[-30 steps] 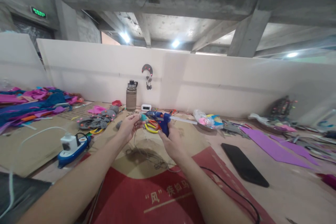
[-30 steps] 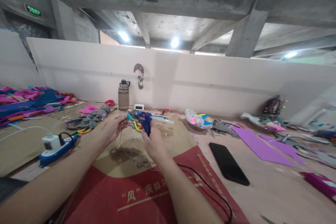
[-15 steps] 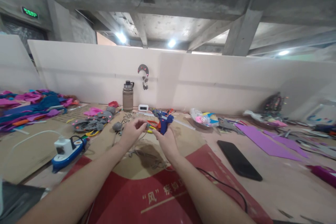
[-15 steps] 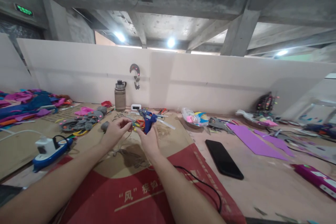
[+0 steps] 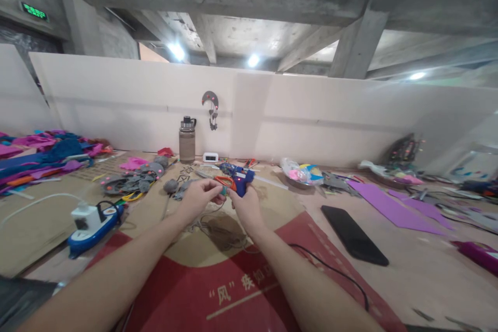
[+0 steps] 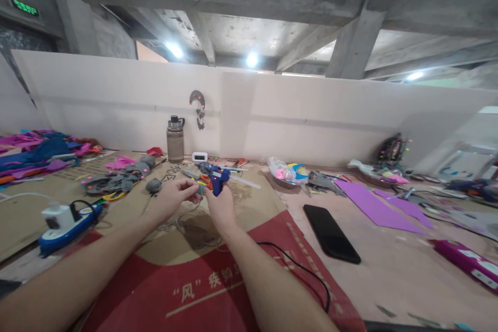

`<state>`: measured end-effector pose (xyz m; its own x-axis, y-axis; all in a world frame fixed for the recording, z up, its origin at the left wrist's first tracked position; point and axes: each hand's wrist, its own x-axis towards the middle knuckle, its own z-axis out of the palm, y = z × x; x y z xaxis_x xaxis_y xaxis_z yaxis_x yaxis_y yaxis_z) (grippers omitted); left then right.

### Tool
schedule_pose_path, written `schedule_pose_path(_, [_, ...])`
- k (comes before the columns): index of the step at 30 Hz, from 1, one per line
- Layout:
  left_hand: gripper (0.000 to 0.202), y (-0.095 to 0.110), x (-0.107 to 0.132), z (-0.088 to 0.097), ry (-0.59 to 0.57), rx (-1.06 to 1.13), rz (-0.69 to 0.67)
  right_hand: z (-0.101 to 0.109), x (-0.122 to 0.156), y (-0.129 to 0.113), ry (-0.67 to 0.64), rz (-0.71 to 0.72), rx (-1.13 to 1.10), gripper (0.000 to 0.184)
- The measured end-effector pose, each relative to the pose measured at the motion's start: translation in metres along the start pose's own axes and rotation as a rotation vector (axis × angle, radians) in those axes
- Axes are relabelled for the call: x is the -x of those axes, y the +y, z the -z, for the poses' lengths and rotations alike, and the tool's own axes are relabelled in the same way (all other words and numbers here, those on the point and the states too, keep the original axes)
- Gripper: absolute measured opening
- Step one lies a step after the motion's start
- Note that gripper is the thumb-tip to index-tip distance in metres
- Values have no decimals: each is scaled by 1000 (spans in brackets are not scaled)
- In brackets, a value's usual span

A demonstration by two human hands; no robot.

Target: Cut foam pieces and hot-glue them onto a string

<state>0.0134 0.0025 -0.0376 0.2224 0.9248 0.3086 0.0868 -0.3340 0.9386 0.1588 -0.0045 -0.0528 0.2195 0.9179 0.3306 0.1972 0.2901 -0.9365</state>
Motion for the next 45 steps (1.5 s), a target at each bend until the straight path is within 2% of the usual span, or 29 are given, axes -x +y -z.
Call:
schedule_pose_path(4, [32,-2,-3,-1,-36,199,77,1,-2,0,32,-17,-23,37])
schedule_pose_path(8, [33,-1,-3,-3,-11,268,118,1,-3,1,13,-85,-89,35])
schedule_pose_path(17, [27,-8,-5,5,19,161,109,-3,-2,3,-28,-74,-167,34])
schedule_pose_path(26, [32,-7,-12,17,198,145,113,5,-11,8,34,-109,-185,28])
schedule_pose_path(35, [33,-15,-14,21,188,114,96,9,-18,23,68,-136,-175,27])
schedule_pose_path(40, [35,-24,-16,24,206,106,95,10,-16,17,80,-124,-172,25])
schedule_pose_path(45, [34,-25,-16,25,175,79,85,10,-13,12,74,-62,-210,26])
